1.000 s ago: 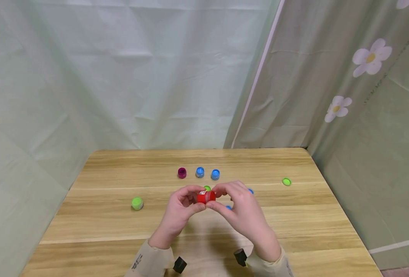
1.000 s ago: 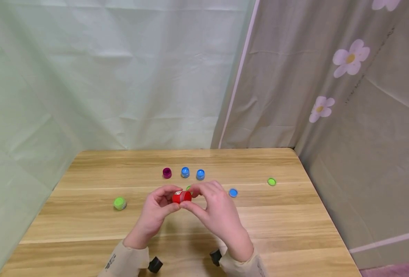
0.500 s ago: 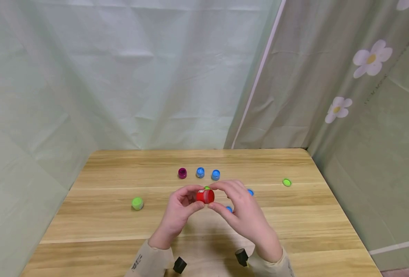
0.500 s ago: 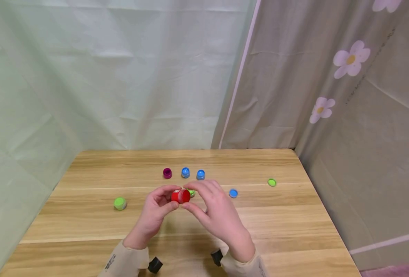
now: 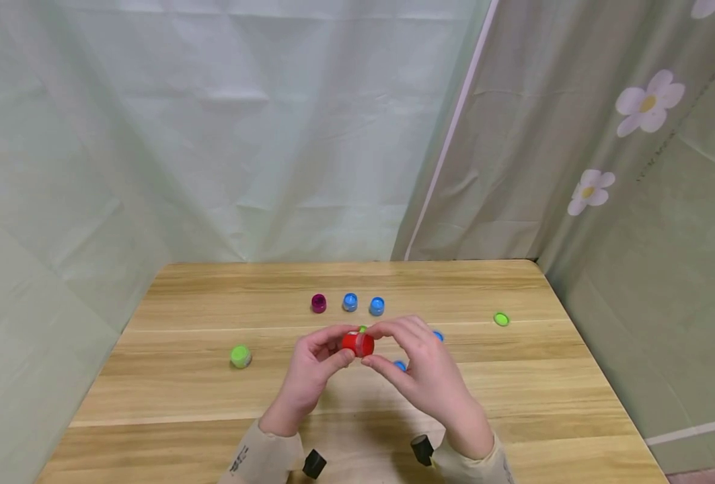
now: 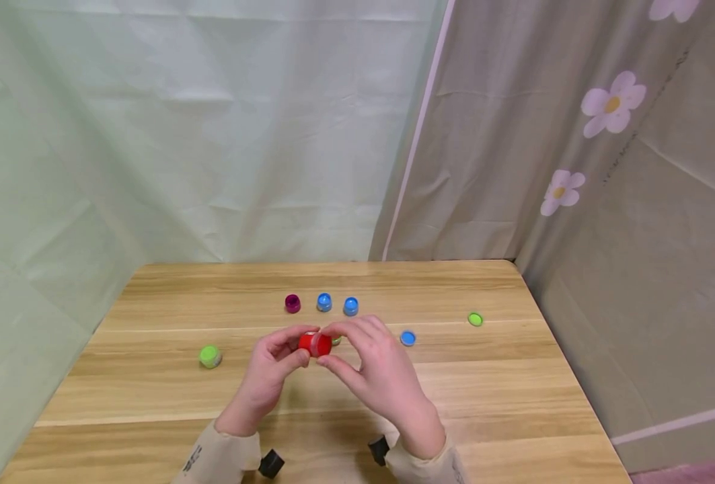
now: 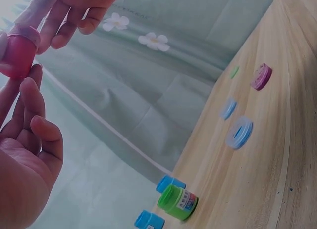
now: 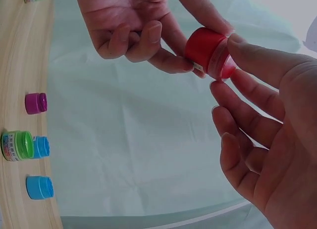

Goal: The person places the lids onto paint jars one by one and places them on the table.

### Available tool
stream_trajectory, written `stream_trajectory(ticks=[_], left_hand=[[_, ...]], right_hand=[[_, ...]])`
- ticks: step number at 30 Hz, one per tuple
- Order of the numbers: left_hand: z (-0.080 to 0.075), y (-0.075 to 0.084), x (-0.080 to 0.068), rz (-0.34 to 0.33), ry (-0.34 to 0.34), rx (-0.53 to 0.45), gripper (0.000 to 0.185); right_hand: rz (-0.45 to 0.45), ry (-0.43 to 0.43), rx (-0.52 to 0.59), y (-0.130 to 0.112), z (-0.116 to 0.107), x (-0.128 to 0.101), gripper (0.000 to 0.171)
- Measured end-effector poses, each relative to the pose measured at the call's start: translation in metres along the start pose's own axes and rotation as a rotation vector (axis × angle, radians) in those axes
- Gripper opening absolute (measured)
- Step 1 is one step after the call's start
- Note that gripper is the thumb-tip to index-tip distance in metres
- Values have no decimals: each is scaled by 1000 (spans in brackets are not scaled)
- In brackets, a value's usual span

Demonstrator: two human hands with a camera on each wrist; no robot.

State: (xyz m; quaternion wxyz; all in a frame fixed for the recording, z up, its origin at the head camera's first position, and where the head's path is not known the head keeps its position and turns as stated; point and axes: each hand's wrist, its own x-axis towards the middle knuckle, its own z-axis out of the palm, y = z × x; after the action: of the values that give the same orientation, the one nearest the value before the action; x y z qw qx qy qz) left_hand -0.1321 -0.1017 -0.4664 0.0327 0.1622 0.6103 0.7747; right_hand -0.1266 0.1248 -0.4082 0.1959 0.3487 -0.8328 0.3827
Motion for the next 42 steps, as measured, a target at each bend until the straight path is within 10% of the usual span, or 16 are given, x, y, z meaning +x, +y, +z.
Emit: stream_trajectory(ticks=[15, 28, 42], left_hand=[[-4, -1, -13, -4, -22, 8, 36], [-1, -7, -16, 138, -58, -22, 31], [-1, -5, -1, 206, -53, -48, 35]], right_hand=[[7, 23, -4, -7, 9, -8, 33], [95, 28, -24, -6, 9, -12, 23], [-92, 32, -2, 1, 4, 0, 39]])
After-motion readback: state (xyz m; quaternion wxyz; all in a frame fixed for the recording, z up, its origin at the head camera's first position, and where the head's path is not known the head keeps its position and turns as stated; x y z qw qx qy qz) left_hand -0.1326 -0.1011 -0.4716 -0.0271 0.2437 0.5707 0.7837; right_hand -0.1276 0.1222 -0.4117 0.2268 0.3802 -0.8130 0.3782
